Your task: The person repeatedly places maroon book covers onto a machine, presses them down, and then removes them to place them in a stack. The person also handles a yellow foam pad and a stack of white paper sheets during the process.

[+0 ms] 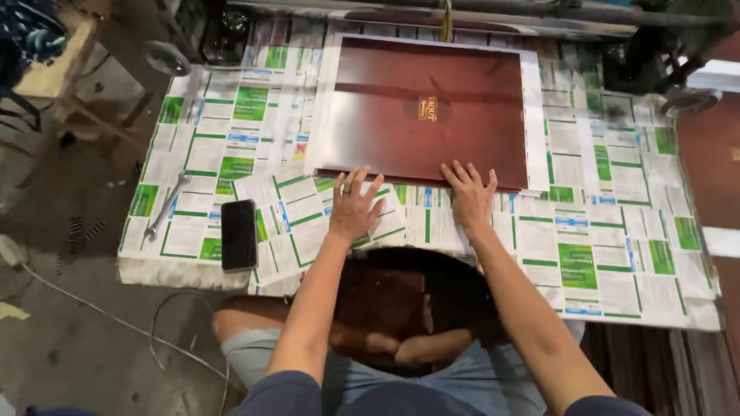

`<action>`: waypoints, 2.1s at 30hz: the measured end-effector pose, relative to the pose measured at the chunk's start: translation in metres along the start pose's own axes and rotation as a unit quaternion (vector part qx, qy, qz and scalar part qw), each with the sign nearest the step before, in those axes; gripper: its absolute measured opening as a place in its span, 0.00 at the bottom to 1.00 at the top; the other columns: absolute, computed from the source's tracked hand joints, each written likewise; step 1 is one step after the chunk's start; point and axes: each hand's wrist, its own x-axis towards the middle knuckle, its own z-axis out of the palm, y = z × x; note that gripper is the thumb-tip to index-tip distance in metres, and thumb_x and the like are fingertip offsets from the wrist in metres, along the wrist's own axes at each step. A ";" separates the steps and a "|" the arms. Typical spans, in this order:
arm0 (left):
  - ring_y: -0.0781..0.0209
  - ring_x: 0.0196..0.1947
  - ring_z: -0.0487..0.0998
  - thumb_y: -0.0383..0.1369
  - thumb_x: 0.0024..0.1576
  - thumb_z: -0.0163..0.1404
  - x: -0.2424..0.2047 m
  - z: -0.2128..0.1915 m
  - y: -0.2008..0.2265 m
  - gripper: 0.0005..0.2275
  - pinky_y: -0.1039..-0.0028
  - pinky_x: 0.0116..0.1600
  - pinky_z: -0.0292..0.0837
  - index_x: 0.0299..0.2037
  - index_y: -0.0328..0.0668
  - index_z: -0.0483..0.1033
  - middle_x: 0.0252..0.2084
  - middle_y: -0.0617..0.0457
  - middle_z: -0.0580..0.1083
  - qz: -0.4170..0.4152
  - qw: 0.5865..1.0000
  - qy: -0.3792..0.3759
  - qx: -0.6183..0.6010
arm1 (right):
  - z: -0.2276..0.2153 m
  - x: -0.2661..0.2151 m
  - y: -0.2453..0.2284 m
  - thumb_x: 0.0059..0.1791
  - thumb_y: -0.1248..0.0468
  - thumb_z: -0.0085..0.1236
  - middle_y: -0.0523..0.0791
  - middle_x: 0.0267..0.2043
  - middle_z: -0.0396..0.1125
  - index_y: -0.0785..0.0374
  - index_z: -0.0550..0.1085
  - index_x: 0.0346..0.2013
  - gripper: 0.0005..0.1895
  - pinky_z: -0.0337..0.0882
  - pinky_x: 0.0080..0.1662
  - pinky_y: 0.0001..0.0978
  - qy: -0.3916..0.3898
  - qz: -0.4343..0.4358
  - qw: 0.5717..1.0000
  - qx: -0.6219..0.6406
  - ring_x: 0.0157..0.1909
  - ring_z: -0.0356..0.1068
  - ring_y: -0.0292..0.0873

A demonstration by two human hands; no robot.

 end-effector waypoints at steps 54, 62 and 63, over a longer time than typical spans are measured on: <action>0.47 0.59 0.70 0.48 0.48 0.60 0.035 0.042 -0.046 0.28 0.51 0.58 0.64 0.60 0.52 0.73 0.57 0.47 0.71 -0.031 0.990 -0.128 -0.050 | -0.001 0.016 -0.014 0.44 0.27 0.46 0.49 0.81 0.31 0.32 0.44 0.76 0.50 0.30 0.63 0.84 -0.236 0.055 0.970 0.032 0.80 0.30 0.59; 0.52 0.51 0.77 0.38 0.63 0.53 0.049 0.077 -0.086 0.09 0.61 0.55 0.73 0.51 0.50 0.75 0.49 0.53 0.74 0.118 0.965 -0.230 0.037 | -0.039 0.005 0.010 0.47 0.36 0.55 0.50 0.79 0.43 0.32 0.48 0.76 0.45 0.37 0.66 0.82 -0.223 0.031 0.972 0.063 0.79 0.39 0.61; 0.54 0.50 0.79 0.33 0.68 0.51 0.049 0.087 -0.096 0.06 0.62 0.56 0.73 0.53 0.51 0.75 0.51 0.54 0.75 0.116 0.955 -0.267 0.050 | -0.043 0.009 0.011 0.47 0.37 0.55 0.51 0.79 0.44 0.32 0.49 0.76 0.46 0.37 0.66 0.81 -0.217 0.027 0.974 0.058 0.79 0.39 0.62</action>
